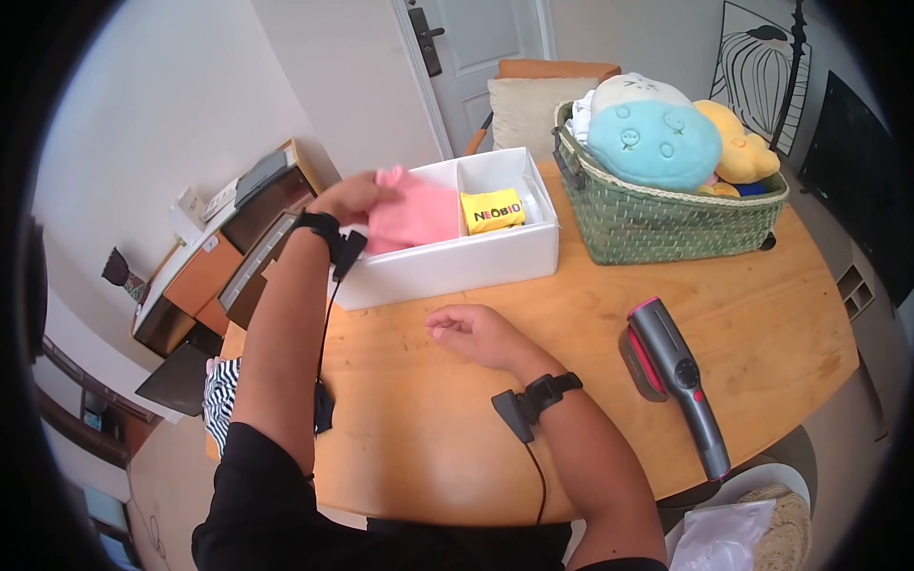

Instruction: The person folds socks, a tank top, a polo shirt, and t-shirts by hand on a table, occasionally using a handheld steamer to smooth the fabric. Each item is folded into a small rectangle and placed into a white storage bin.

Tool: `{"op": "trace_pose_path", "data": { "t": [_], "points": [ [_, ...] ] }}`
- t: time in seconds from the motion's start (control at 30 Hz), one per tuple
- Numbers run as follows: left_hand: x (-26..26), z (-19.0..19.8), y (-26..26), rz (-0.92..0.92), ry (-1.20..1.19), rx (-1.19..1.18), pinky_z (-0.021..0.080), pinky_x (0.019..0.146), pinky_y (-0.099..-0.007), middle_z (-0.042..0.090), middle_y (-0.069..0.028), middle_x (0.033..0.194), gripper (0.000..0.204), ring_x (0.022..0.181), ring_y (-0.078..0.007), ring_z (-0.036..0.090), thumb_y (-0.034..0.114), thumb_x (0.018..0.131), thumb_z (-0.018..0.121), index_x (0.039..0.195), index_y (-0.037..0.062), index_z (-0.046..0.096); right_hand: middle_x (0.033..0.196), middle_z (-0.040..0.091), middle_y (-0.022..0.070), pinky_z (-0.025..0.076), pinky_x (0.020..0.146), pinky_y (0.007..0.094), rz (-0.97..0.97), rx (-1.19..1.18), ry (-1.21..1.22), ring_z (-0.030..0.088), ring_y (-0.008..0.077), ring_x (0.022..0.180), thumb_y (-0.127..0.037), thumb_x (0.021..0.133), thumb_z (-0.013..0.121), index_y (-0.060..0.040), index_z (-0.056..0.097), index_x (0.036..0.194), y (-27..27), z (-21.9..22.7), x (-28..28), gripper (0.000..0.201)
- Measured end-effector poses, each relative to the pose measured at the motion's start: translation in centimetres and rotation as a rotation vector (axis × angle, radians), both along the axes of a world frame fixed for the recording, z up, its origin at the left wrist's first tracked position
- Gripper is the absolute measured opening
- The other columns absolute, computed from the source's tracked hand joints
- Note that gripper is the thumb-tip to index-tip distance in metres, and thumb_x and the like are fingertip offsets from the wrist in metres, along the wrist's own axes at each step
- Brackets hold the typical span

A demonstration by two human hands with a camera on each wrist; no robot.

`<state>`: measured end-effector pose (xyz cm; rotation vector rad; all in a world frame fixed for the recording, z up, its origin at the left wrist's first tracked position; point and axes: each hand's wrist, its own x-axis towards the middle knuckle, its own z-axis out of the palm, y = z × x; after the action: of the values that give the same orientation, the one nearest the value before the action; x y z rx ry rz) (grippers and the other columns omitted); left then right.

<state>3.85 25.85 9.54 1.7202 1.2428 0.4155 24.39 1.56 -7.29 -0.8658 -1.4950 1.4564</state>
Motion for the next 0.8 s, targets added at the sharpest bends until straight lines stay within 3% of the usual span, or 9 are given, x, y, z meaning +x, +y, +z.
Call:
{"op": "trace_pose_path", "data": {
  "t": [0.03,0.07,0.2,0.33,0.4,0.53,0.67,0.77,0.8],
  "points": [
    [0.1,-0.3,-0.1,-0.042,0.149,-0.087,0.064,0.087,-0.0415,0.069,-0.0114,0.127,0.047,0.110,-0.0243,0.072,0.019,0.096,0.074,0.138,0.0004,0.061,0.118,0.073,0.0061,0.056,0.093,0.0293,-0.002,0.004,0.000,0.068,0.0125,0.107,-0.021,0.106,0.069,0.0011,0.068,0.131,0.2,-0.1,0.0,0.033],
    [0.4,-0.4,-0.1,-0.095,0.328,-0.007,0.066,0.084,-0.0420,0.070,-0.0113,0.123,0.045,0.105,-0.0234,0.073,0.019,0.094,0.076,0.134,0.0004,0.063,0.119,0.073,0.0065,0.056,0.095,0.0294,0.000,-0.011,0.022,0.068,0.0129,0.109,-0.021,0.106,0.069,0.0017,0.068,0.131,0.2,-0.2,-0.1,0.034],
    [0.9,0.0,1.7,-0.158,0.442,-0.036,0.067,0.075,-0.0397,0.072,-0.0108,0.116,0.043,0.093,-0.0226,0.075,0.017,0.091,0.076,0.130,0.0009,0.065,0.120,0.073,0.0075,0.056,0.098,0.0300,0.013,-0.016,0.034,0.069,0.0141,0.112,-0.021,0.107,0.069,0.0028,0.066,0.133,0.1,-0.1,0.0,0.036],
    [2.2,2.1,-0.4,-0.180,0.593,0.055,0.068,0.078,-0.0393,0.072,-0.0119,0.117,0.044,0.094,-0.0231,0.075,0.015,0.092,0.074,0.131,0.0001,0.064,0.119,0.073,0.0077,0.055,0.099,0.0300,-0.003,-0.015,0.015,0.069,0.0140,0.112,-0.021,0.107,0.069,0.0027,0.067,0.132,0.0,0.4,0.0,0.035],
    [2.4,3.3,-1.9,-0.176,0.327,-0.005,0.068,0.084,-0.0395,0.071,-0.0136,0.121,0.043,0.101,-0.0231,0.075,0.013,0.093,0.072,0.133,-0.0005,0.062,0.123,0.073,0.0095,0.055,0.105,0.0324,0.000,-0.057,0.022,0.069,0.0164,0.117,-0.011,0.106,0.068,0.0036,0.066,0.133,-0.1,0.6,0.1,0.031],
    [2.2,5.0,-2.4,-0.250,0.084,-0.090,0.064,0.098,-0.0423,0.067,-0.0140,0.133,0.048,0.118,-0.0248,0.070,0.011,0.095,0.070,0.140,0.0000,0.058,0.117,0.073,0.0066,0.055,0.098,0.0297,0.000,-0.018,0.048,0.069,0.0130,0.109,-0.020,0.107,0.069,0.0029,0.067,0.131,-0.1,-0.1,0.0,0.034],
    [1.3,3.9,-2.9,-0.163,-0.080,-0.140,0.062,0.099,-0.0436,0.067,-0.0113,0.136,0.049,0.119,-0.0248,0.070,0.011,0.096,0.069,0.143,0.0015,0.057,0.117,0.073,0.0066,0.056,0.097,0.0293,0.001,-0.022,0.040,0.069,0.0127,0.109,-0.019,0.106,0.069,0.0024,0.067,0.132,0.0,-0.1,0.0,0.033],
    [0.7,0.6,-0.2,-0.221,0.150,-0.220,0.062,0.095,-0.0415,0.070,-0.0104,0.131,0.051,0.119,-0.0231,0.071,0.018,0.095,0.073,0.141,0.0022,0.059,0.118,0.073,0.0067,0.056,0.096,0.0293,0.010,-0.017,0.057,0.069,0.0127,0.109,-0.020,0.106,0.069,0.0018,0.067,0.132,0.1,-0.1,0.1,0.034],
    [1.0,0.4,0.5,-0.277,0.615,-0.112,0.061,0.093,-0.0395,0.071,-0.0111,0.129,0.055,0.118,-0.0221,0.071,0.023,0.094,0.074,0.142,0.0021,0.059,0.118,0.073,0.0067,0.056,0.096,0.0294,0.016,-0.015,0.065,0.069,0.0128,0.109,-0.021,0.106,0.069,0.0015,0.067,0.132,0.1,-0.1,0.1,0.034]
  ]
}}
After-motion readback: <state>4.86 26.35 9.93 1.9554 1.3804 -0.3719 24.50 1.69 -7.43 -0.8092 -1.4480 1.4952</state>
